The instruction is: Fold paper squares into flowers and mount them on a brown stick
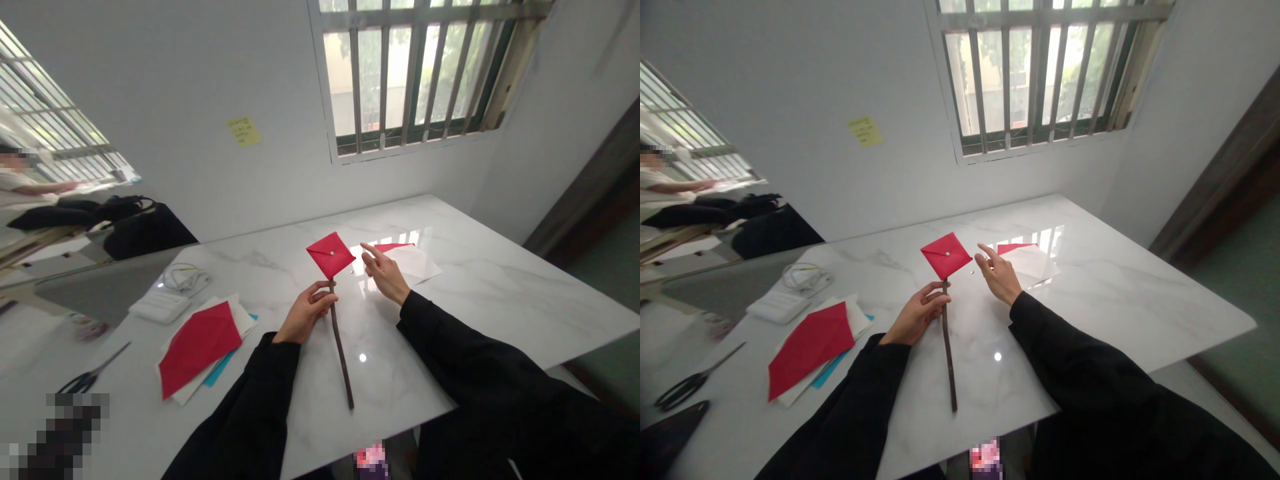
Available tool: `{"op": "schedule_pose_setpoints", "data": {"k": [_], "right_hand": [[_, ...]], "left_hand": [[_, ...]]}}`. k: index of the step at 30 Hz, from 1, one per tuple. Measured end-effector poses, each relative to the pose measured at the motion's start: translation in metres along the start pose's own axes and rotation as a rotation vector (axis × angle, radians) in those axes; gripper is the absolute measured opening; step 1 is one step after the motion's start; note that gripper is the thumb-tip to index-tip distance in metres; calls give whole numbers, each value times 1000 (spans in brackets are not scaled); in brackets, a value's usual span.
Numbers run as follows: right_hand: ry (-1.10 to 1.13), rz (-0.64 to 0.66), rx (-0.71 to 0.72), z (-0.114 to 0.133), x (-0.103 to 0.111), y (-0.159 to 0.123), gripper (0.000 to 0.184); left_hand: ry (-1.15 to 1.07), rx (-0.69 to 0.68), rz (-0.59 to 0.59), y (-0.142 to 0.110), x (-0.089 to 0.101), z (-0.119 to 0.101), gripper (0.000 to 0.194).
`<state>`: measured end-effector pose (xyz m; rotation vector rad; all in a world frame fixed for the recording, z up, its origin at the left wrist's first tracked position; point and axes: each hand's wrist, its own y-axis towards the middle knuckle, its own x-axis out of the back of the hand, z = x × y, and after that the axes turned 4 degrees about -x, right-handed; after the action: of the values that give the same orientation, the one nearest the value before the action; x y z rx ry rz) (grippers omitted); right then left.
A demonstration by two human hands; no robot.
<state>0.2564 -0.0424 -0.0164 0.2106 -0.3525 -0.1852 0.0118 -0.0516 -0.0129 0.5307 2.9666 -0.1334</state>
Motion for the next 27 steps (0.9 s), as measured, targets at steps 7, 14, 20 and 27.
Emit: {"op": "schedule_pose_setpoints", "data": {"k": [7, 14, 20, 27], "right_hand": [[6, -49, -52, -5, -5, 2, 81], [40, -49, 8, 1, 0, -1, 70], [-62, -53, -84, -4, -2, 3, 82], [-72, 6, -30, -4, -4, 2, 76]], "left_hand": [[7, 0, -11, -1, -1, -1, 55], [10, 1, 4, -1, 0, 0, 55], [11, -2, 9, -1, -1, -1, 55], [-96, -6, -44, -1, 0, -3, 56]]}}
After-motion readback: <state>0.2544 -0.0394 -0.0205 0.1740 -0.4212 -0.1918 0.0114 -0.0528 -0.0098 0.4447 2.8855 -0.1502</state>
